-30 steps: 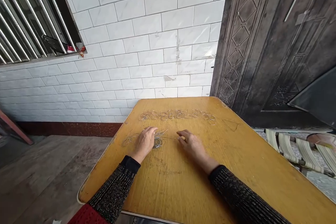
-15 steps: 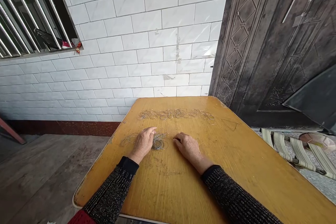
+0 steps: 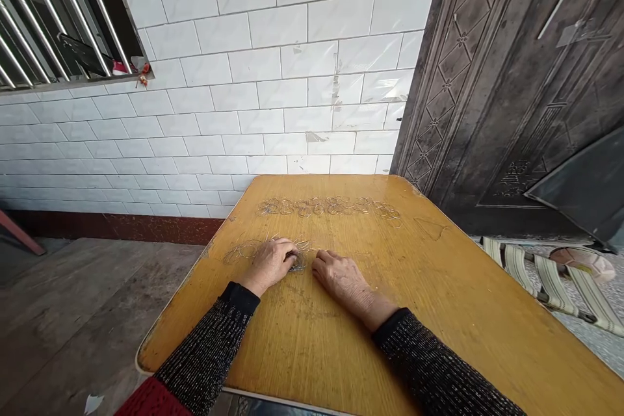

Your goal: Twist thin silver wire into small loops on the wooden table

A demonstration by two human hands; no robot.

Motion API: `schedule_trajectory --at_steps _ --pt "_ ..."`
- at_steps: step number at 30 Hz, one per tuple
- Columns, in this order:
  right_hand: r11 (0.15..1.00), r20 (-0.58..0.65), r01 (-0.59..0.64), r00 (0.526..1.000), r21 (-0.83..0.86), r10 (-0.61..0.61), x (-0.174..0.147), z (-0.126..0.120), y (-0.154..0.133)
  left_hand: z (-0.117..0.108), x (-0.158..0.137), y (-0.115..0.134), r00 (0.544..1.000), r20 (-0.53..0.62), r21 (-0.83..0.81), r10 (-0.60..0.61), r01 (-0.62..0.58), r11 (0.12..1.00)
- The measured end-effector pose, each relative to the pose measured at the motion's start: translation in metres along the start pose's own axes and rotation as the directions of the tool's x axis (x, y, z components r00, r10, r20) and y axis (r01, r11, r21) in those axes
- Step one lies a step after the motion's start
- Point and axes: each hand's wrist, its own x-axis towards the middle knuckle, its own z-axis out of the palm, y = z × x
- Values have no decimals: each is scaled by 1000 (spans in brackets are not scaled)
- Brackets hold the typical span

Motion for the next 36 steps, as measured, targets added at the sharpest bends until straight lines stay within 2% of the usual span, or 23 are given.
schedule_trajectory --at_steps 3,8,10,15,19,26,30,36 --pt "994 -4 110 994 -14 -110 -9 -5 5 1 0 0 1000 4 12 3 -3 1000" --pt "998 -93 38 995 44 -34 -25 -28 12 1 0 4 1000 -1 5 9 -9 1000" --pt "997 -103 68 993 42 -63 -28 -33 13 1 -1 6 1000 4 2 10 -10 1000" --pt "971 -14 240 971 23 -239 -28 -31 7 0 -1 11 998 -39 21 43 -43 999" --pt "960 -29 275 961 61 -274 -28 -31 3 -1 -1 11 996 -29 25 79 -79 997" --pt "929 -38 364 931 64 -362 -27 -25 -1 1 -2 11 998 10 15 55 -55 998" --pt "932 -4 357 934 62 -357 -26 -26 -7 3 -1 10 998 10 -21 63 -62 998" --pt "937 -47 326 945 121 -323 -33 -34 5 4 -1 6 999 2 -8 53 -53 999"
